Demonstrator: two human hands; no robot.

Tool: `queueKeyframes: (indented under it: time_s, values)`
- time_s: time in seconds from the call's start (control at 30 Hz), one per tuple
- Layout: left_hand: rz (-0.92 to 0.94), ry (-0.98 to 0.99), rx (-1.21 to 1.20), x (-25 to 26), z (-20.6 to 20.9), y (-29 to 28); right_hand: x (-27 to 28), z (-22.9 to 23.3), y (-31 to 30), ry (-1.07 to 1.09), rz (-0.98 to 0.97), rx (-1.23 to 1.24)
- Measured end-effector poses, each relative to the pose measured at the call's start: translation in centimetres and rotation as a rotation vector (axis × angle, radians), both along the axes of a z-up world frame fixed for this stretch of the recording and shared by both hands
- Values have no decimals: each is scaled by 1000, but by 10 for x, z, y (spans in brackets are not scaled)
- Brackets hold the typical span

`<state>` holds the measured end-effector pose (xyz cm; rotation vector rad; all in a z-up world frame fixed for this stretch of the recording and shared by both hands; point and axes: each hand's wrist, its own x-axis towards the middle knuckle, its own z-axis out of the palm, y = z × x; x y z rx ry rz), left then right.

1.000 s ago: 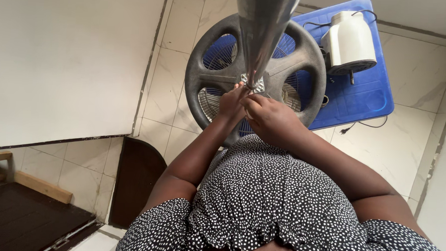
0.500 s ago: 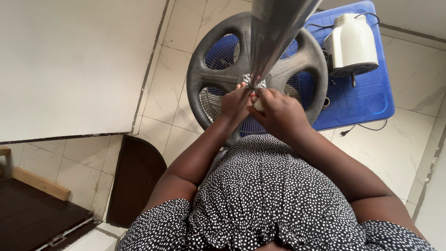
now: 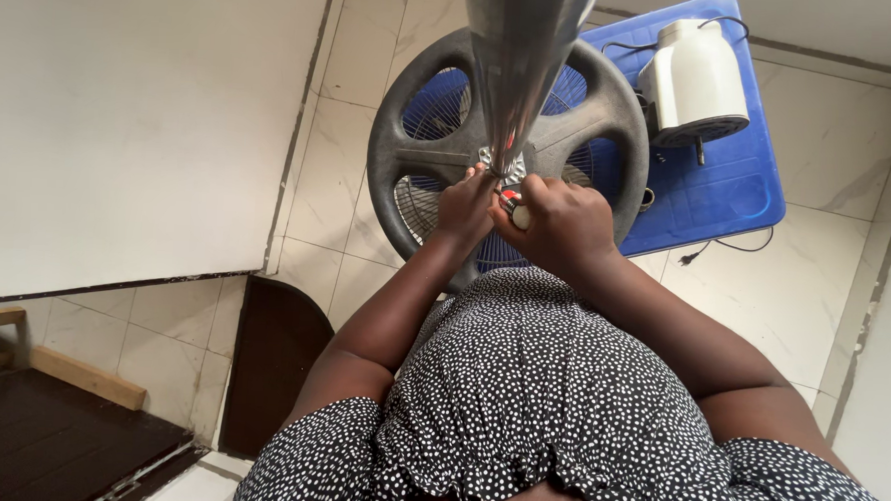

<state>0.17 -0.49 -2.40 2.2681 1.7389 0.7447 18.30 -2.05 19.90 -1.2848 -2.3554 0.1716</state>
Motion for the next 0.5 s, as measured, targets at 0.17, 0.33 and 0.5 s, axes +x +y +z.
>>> queueKeyframes:
  time_s: [0.17,0.33,0.5]
  values:
    - [-17,19,-27,0,16,-2,4,4,-7,24,2,-81]
    - [-4,-15,54,1,35,-8,19,6,-15,108,11,-151]
    - [-27,-90,-31,4,60,-15,39,8,-20,159,-27,-163]
